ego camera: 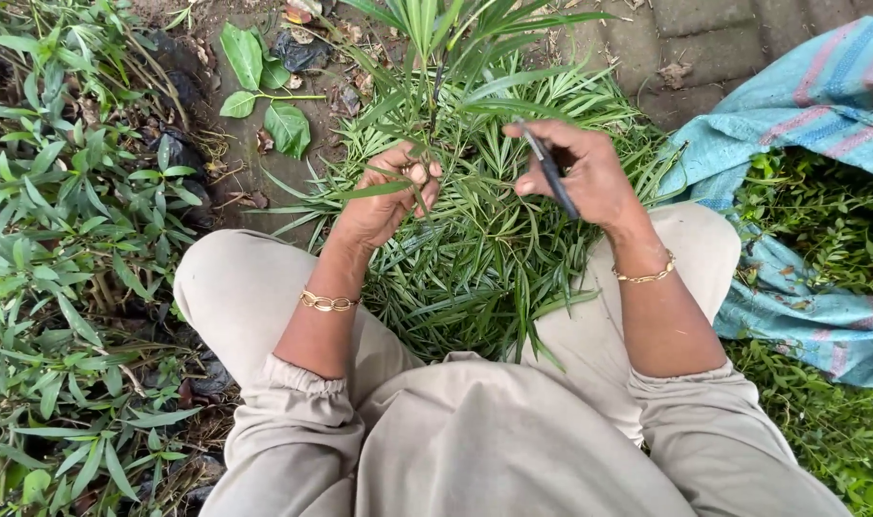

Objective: Trimming and cutting plant leaves and stems using scissors while sitting on the ground.

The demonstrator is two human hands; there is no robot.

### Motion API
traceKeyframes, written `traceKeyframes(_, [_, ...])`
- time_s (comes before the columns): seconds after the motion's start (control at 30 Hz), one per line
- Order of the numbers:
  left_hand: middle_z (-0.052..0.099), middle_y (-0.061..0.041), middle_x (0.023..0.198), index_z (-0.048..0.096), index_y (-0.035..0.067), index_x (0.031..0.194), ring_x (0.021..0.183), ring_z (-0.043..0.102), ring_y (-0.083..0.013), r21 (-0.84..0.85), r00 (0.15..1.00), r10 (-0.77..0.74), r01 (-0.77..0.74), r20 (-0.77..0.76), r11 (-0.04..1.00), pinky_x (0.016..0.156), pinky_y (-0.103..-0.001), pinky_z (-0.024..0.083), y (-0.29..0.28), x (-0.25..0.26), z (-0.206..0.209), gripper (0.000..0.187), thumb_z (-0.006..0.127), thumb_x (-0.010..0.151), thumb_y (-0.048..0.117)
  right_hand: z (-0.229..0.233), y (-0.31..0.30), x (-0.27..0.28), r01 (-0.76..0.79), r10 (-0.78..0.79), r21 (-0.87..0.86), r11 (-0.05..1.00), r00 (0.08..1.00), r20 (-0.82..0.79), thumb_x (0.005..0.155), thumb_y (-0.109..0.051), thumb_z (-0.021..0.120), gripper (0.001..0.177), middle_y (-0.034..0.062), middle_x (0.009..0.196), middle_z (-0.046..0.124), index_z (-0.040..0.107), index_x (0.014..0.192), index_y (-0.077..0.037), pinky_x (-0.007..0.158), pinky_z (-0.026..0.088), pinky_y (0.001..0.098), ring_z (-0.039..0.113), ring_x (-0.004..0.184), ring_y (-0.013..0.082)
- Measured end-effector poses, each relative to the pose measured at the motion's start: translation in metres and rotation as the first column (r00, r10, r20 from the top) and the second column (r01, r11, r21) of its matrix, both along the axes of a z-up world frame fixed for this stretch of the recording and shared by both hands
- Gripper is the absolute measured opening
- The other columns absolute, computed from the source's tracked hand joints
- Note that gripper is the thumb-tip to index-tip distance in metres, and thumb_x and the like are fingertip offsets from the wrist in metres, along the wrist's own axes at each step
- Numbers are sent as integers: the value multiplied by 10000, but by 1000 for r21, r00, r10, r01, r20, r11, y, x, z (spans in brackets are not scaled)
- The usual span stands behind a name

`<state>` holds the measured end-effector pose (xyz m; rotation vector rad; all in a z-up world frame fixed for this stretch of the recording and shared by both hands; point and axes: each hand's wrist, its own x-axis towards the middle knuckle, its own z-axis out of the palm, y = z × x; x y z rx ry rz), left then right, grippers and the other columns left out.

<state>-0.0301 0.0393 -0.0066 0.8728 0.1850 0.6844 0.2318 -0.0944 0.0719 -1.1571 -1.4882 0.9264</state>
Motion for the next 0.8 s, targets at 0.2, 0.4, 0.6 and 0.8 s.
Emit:
traceKeyframes(0.2, [641, -138, 716, 636, -28, 1043, 516, 545, -112, 267, 961, 221, -172, -168, 948, 466, -194, 415, -2, -2, 31, 72, 587, 1007, 11, 14, -16, -7, -34, 40, -110, 993, 998, 52, 781, -264, 890, 641, 80, 707, 622, 647, 1301, 22, 719, 454, 340, 548, 578, 170])
traceKeyframes(0.4, [640, -139, 712, 649, -17, 1024, 515, 526, -113, 325, 941, 284, -214, -186, 921, 479, -204, 412, -4, -2, 35, 66, 589, 1011, 5, 41, -12, -19, 66, -26, -155, 986, 969, 247, 835, -257, 869, 629, 99, 708, 578, 627, 1337, 35, 686, 408, 332, 474, 573, 178])
traceKeyframes(0.6, [719, -70, 1035, 656, 49, 1045, 689, 598, -63, 209, 928, 283, -235, -243, 949, 524, -181, 431, -6, -8, 44, 75, 668, 972, 61, 16, -9, -2, 185, -200, 169, 968, 976, 81, 888, -187, 828, 529, -1, 684, 585, 640, 1351, -15, 552, 403, 247, 488, 549, 88])
traceKeyframes(0.8, [650, -131, 671, 665, -23, 1048, 502, 519, -98, 349, 902, 379, -295, -204, 889, 473, -196, 409, -10, -3, 52, 91, 599, 1016, 31, 26, -10, -15, 102, -80, -81, 991, 967, 242, 824, -232, 893, 584, 166, 871, 676, 659, 1286, 37, 612, 407, 306, 534, 599, 182])
